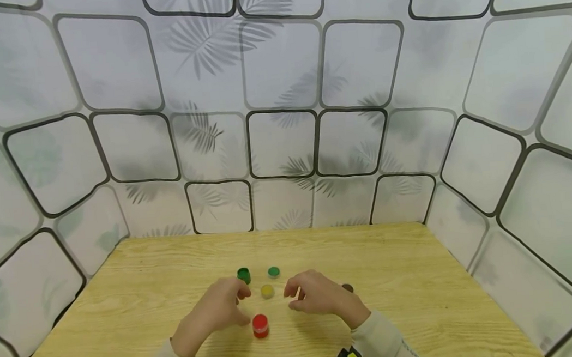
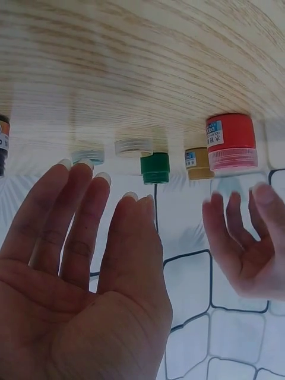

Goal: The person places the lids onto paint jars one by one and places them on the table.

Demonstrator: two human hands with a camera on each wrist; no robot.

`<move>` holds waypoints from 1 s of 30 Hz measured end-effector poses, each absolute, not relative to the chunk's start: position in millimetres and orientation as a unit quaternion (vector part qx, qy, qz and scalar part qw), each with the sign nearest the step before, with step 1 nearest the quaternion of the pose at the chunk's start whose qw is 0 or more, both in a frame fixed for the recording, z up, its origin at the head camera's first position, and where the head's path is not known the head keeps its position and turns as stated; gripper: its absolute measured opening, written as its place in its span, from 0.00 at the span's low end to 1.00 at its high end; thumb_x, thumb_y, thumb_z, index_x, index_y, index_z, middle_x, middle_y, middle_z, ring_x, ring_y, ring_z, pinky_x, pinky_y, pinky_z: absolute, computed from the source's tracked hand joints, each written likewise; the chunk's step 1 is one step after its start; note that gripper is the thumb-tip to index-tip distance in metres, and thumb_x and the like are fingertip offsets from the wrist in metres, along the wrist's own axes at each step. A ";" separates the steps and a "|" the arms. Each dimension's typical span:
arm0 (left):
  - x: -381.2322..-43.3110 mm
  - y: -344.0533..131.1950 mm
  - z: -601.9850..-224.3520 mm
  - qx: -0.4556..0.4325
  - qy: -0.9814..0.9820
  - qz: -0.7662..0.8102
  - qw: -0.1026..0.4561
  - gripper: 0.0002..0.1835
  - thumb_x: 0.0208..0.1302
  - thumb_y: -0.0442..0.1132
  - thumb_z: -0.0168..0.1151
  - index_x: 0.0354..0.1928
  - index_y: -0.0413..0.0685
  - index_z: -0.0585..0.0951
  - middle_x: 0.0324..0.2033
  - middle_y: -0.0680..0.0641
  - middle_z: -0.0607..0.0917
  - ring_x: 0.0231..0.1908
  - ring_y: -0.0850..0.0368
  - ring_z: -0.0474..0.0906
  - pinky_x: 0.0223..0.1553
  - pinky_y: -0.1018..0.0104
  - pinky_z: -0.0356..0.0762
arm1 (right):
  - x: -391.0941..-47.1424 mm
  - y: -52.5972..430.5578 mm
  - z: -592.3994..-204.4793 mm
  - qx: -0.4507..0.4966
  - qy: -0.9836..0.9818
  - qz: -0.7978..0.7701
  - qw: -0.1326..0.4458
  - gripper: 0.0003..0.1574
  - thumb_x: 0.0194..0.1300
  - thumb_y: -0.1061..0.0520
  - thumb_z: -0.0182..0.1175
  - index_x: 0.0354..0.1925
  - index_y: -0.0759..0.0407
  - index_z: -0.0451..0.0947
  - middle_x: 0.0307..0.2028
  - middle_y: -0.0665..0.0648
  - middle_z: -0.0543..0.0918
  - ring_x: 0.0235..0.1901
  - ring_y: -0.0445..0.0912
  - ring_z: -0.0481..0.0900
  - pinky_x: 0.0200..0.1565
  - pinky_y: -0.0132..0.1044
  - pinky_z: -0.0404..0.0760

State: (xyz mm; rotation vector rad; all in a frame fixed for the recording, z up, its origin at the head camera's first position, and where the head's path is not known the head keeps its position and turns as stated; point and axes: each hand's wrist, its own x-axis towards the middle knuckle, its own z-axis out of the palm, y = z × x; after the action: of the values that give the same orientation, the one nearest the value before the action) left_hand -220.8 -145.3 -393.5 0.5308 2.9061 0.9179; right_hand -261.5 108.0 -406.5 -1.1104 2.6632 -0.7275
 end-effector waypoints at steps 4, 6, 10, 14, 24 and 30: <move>-227.7 -158.3 -388.2 0.137 0.952 0.273 -0.011 0.24 0.43 0.31 0.84 0.44 0.39 0.86 0.41 0.41 0.88 0.43 0.48 0.83 0.46 0.49 0.83 | -262.0 108.9 -408.4 -0.367 0.894 -0.242 0.082 0.09 0.66 0.62 0.69 0.45 0.63 0.85 0.43 0.61 0.89 0.34 0.43 0.87 0.40 0.29 0.83; -232.6 -166.2 -388.6 0.123 0.955 0.268 -0.013 0.25 0.44 0.32 0.84 0.46 0.38 0.85 0.43 0.40 0.87 0.44 0.46 0.83 0.47 0.48 0.83 | -262.5 109.4 -409.4 -0.367 0.895 -0.240 0.080 0.09 0.66 0.61 0.69 0.45 0.63 0.85 0.43 0.60 0.89 0.34 0.42 0.87 0.40 0.29 0.83; -244.2 -180.7 -396.1 0.105 0.956 0.274 -0.001 0.27 0.46 0.34 0.83 0.49 0.33 0.84 0.44 0.38 0.86 0.42 0.46 0.83 0.45 0.48 0.83 | -262.8 110.3 -411.2 -0.371 0.893 -0.243 0.079 0.09 0.66 0.62 0.69 0.44 0.64 0.85 0.42 0.60 0.89 0.34 0.42 0.87 0.39 0.28 0.83; -256.2 -190.8 -407.3 0.089 0.954 0.284 0.012 0.26 0.46 0.35 0.82 0.47 0.30 0.84 0.42 0.38 0.87 0.41 0.47 0.83 0.45 0.49 0.84 | -262.4 110.4 -412.0 -0.373 0.891 -0.246 0.083 0.08 0.66 0.62 0.68 0.44 0.64 0.85 0.42 0.61 0.89 0.34 0.43 0.87 0.39 0.27 0.83; -270.2 -197.3 -426.1 0.060 0.953 0.292 0.046 0.27 0.45 0.36 0.83 0.47 0.30 0.83 0.40 0.41 0.86 0.40 0.50 0.83 0.46 0.50 0.84 | -264.7 104.7 -414.9 -0.375 0.890 -0.246 0.084 0.08 0.67 0.62 0.68 0.45 0.62 0.86 0.43 0.59 0.90 0.34 0.39 0.86 0.40 0.27 0.83; -270.8 -193.0 -430.3 0.057 0.954 0.292 0.041 0.29 0.44 0.36 0.85 0.48 0.29 0.84 0.40 0.41 0.87 0.40 0.51 0.83 0.46 0.50 0.84 | -267.9 103.1 -414.6 -0.379 0.891 -0.237 0.081 0.08 0.67 0.62 0.68 0.45 0.62 0.86 0.44 0.58 0.90 0.34 0.37 0.85 0.40 0.26 0.83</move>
State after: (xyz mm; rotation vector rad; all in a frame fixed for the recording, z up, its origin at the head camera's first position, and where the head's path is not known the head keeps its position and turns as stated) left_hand -270.8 -193.0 -430.3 0.1731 2.9220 0.8937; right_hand -267.9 103.1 -414.6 -1.1322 2.6638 -0.7078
